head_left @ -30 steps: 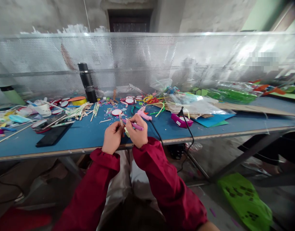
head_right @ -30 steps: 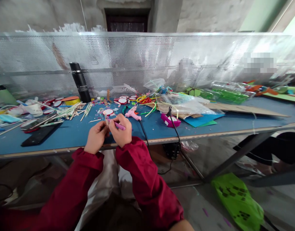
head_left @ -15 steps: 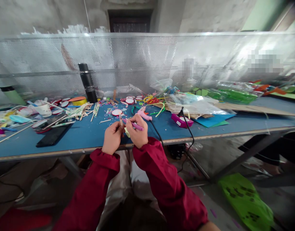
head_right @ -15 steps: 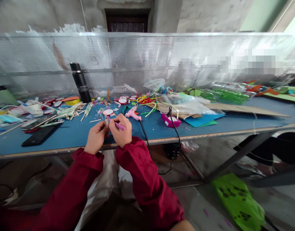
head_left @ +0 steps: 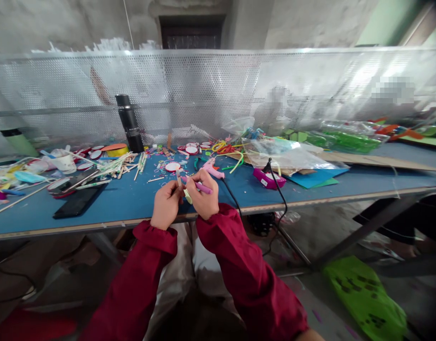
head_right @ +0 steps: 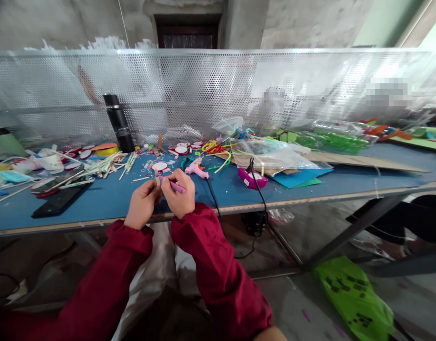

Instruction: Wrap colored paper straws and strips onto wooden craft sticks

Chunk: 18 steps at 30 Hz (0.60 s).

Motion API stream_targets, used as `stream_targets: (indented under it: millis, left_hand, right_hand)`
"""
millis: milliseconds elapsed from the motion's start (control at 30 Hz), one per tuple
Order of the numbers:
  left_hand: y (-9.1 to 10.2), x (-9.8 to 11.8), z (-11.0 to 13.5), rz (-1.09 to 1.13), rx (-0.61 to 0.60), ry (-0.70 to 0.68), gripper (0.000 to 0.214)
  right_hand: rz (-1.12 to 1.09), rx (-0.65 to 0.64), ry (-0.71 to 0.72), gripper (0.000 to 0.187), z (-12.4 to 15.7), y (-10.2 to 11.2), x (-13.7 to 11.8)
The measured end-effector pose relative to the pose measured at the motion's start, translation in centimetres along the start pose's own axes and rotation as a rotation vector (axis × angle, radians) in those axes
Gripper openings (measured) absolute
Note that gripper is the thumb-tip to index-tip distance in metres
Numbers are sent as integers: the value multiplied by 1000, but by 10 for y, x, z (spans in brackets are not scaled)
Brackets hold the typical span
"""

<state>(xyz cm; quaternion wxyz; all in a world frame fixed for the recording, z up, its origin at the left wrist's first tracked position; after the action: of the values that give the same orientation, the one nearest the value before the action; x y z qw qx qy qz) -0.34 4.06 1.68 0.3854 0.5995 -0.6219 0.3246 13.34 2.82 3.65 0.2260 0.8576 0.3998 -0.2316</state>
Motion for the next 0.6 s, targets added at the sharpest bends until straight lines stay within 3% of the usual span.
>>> stream_targets:
  millis: [600]
  left_hand:
    - [0, 2, 1, -25, -5, -11, 26]
  right_hand:
    - [4, -27, 11, 19, 0, -2, 1]
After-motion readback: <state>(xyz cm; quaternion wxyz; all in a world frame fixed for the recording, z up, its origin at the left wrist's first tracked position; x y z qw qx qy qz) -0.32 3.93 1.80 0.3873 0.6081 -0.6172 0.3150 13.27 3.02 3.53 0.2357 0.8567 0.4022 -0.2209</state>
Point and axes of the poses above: each hand's wrist, its own z-axis away from the middle knuckle, its own y-axis out of the back of the hand, x = y × z, the point moved 5 cm from there along -z, towards the middle knuckle, and after that the axes turned 14 degrees about z, right-handed, at the moved point
